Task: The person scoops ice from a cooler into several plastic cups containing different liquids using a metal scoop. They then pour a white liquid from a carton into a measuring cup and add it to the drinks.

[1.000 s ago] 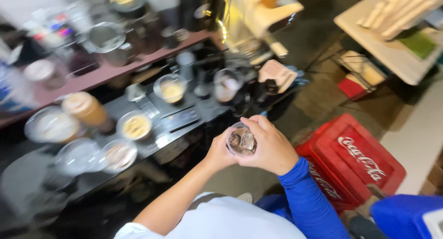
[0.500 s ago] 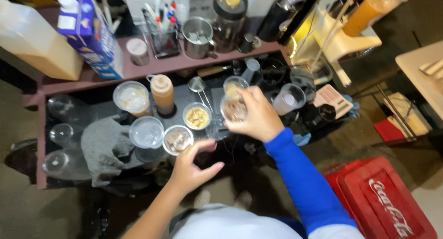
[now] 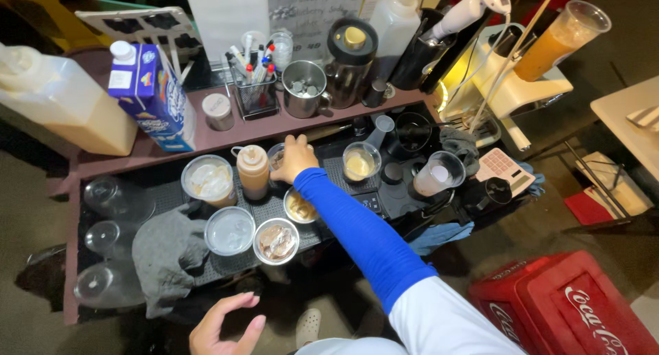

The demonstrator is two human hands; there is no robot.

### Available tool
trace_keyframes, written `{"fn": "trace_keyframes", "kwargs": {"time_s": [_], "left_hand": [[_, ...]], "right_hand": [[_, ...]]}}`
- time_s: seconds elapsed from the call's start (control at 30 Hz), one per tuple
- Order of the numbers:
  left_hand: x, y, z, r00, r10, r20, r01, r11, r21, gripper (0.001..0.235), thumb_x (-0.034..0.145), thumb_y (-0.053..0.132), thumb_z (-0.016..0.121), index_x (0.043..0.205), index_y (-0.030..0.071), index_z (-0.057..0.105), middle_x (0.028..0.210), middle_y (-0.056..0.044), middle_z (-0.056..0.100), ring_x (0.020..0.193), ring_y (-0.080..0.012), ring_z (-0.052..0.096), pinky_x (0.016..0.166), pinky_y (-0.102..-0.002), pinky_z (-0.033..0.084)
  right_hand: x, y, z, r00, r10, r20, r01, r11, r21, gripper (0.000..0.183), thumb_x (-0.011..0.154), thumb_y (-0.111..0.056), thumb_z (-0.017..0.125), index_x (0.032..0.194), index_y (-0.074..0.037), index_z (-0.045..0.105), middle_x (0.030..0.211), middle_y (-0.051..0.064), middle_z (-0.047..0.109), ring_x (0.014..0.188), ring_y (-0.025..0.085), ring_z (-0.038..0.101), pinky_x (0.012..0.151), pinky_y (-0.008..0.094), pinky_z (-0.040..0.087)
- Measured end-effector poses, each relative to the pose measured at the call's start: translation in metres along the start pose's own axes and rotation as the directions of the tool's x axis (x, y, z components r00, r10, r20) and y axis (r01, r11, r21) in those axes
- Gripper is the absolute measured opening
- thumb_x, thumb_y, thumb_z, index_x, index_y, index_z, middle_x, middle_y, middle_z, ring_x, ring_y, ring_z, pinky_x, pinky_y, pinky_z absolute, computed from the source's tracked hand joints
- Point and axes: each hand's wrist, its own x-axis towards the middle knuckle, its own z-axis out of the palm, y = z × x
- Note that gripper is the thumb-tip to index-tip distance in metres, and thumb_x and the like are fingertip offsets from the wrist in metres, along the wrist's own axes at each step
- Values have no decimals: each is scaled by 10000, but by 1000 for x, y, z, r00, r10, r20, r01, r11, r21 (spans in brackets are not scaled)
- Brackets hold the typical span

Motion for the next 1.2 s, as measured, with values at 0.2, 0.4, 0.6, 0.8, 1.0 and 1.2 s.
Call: {"fn": "trace_keyframes", "kwargs": {"time_s": [0.2,0.4,0.6,0.8,1.0,1.2], "left_hand": [[-2,-13,4,999,-51,17,51,998,27,404,646,45,855,1035,28,746,896,-93,810,891,-165,794,903,-304,575],[15,-25,23,994,81,78,-81,997,-9,428,653,81,875,1056,57,732,890,-81,801,908,-175,782,939,-330,558],[32,-42,68,983,85,162,-81,996,-30,498,653,105,883,1111,51,697,964,-99,781,972,-194,759,966,-351,548],[84,-12,163,946,121,302,-98,991,-92,570,659,118,881,1176,34,658,1063,-127,752,1060,-220,726,996,-376,534],[71,-6,210,885,147,442,-75,982,-175,643,664,131,879,1242,16,619,1163,-155,723,1148,-247,693,1027,-400,521],[74,95,354,637,322,701,55,887,-458,891,652,172,895,1415,20,460,1418,-174,568,1345,-275,540,1080,-437,451]], "right_hand": [[10,14,-7,982,-81,171,90,995,-50,997,474,-399,979,1270,0,530,1269,259,528,1159,455,598,994,455,519],[-23,61,-66,883,-427,-192,438,899,15,1039,790,-461,884,1592,-8,403,1444,221,543,1344,429,559,1153,447,469],[-60,110,-119,982,139,126,-93,944,-315,1174,510,-545,967,1482,-210,402,1351,201,492,1259,440,474,1018,582,394],[-91,149,-113,994,-43,-105,30,992,-120,998,469,-337,919,1400,-234,576,1232,211,592,1075,443,627,879,483,556],[-213,188,-196,975,-201,-95,201,979,-5,901,536,-415,909,1351,-182,601,1131,189,571,1023,381,627,854,434,554],[-350,231,-327,936,-256,-243,255,966,-37,888,651,-495,904,1394,-118,597,1232,156,642,1111,323,659,974,387,569]]}}
